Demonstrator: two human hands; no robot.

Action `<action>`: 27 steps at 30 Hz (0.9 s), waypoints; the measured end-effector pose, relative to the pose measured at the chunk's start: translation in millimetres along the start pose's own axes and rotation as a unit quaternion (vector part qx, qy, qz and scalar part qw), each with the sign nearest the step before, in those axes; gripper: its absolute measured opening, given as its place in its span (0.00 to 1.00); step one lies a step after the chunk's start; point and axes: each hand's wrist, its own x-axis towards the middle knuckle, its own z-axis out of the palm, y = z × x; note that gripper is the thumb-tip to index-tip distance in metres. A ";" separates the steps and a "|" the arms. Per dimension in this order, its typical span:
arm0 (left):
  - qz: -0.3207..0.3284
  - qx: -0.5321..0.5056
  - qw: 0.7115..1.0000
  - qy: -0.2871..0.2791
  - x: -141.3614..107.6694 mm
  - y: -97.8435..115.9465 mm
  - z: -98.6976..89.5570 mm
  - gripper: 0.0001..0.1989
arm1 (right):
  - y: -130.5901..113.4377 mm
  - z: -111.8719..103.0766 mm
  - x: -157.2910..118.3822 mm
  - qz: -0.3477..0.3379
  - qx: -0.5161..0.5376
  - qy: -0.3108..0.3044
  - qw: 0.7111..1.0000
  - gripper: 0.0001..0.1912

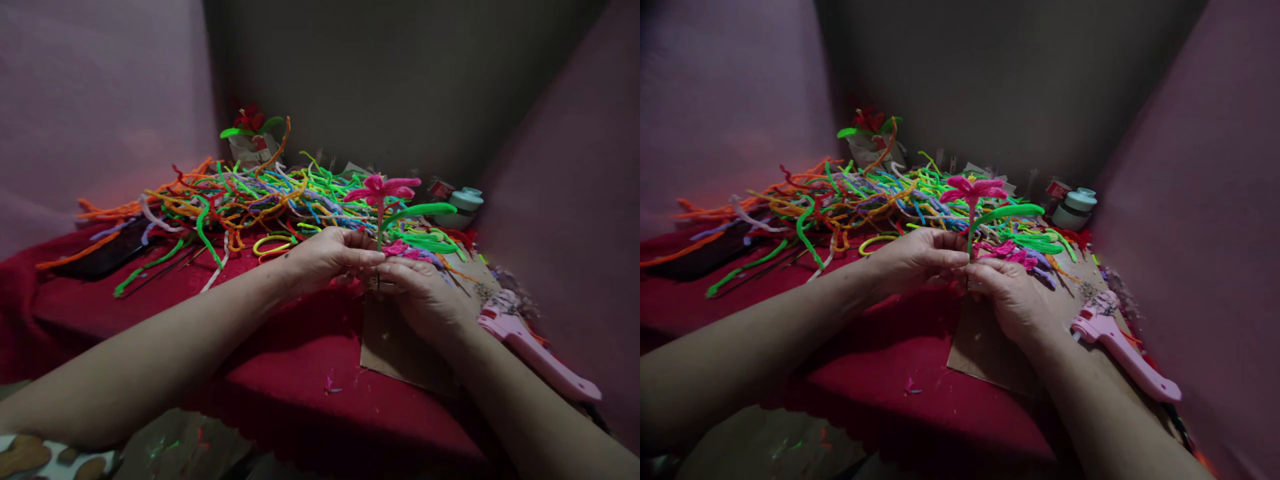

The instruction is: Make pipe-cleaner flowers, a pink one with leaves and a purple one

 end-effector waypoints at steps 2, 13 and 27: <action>0.007 0.009 1.000 -0.003 0.5 -1.8 -0.8 0.11 | -0.1 1.2 -0.4 -0.014 -0.004 0.017 1.000 0.09; 0.042 -0.034 0.997 0.063 -0.2 -6.3 12.5 0.13 | -12.8 14.2 -5.6 -0.114 -0.138 0.114 0.977 0.07; 0.022 -0.002 0.997 0.077 -1.1 0.2 11.7 0.14 | -11.7 14.8 -5.7 -0.063 -0.073 0.057 0.994 0.10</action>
